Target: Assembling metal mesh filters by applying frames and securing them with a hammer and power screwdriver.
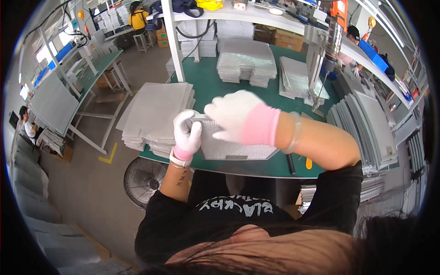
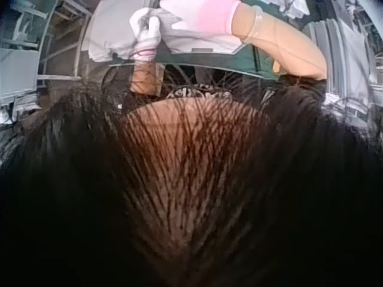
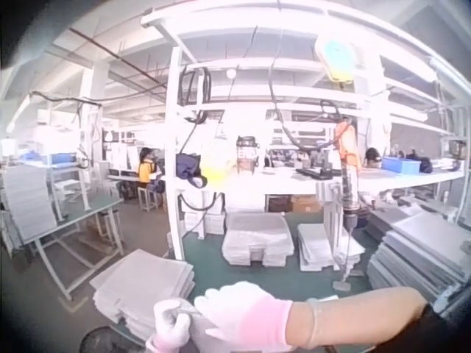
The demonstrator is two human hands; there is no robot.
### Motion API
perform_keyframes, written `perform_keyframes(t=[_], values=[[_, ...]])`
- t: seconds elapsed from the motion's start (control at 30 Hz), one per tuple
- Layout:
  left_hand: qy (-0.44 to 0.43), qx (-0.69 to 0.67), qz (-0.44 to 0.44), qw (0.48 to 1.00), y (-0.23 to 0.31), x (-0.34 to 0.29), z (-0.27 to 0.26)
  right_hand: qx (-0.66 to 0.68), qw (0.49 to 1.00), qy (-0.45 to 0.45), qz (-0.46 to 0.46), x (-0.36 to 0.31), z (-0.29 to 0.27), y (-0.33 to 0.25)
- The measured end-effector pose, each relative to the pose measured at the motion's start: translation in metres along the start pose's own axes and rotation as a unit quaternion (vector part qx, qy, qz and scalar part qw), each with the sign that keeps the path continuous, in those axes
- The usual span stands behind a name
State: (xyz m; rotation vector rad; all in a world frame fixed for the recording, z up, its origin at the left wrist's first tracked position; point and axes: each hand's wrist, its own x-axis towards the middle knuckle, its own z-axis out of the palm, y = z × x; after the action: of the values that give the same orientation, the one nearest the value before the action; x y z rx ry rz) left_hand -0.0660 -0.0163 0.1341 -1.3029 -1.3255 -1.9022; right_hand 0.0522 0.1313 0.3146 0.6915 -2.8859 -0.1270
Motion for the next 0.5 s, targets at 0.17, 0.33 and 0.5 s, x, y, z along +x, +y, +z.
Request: perform_keyframes(t=[0.17, 0.33, 0.5], values=[[-0.003, 0.136, 0.003, 0.991, -0.011, 0.006, -0.001, 0.078, 0.934, 0.343, 0.068, -0.085, -0.028, 0.026], [-0.027, 0.141, -0.004, 0.99, 0.004, 0.07, -0.006, 0.171, 0.81, 0.423, 0.368, -0.194, 0.12, 0.054], [-0.46, 0.226, 0.281, 0.811, 0.078, 0.163, 0.084, 0.017, 0.829, -0.069, 0.555, -0.235, 0.253, 0.042]])
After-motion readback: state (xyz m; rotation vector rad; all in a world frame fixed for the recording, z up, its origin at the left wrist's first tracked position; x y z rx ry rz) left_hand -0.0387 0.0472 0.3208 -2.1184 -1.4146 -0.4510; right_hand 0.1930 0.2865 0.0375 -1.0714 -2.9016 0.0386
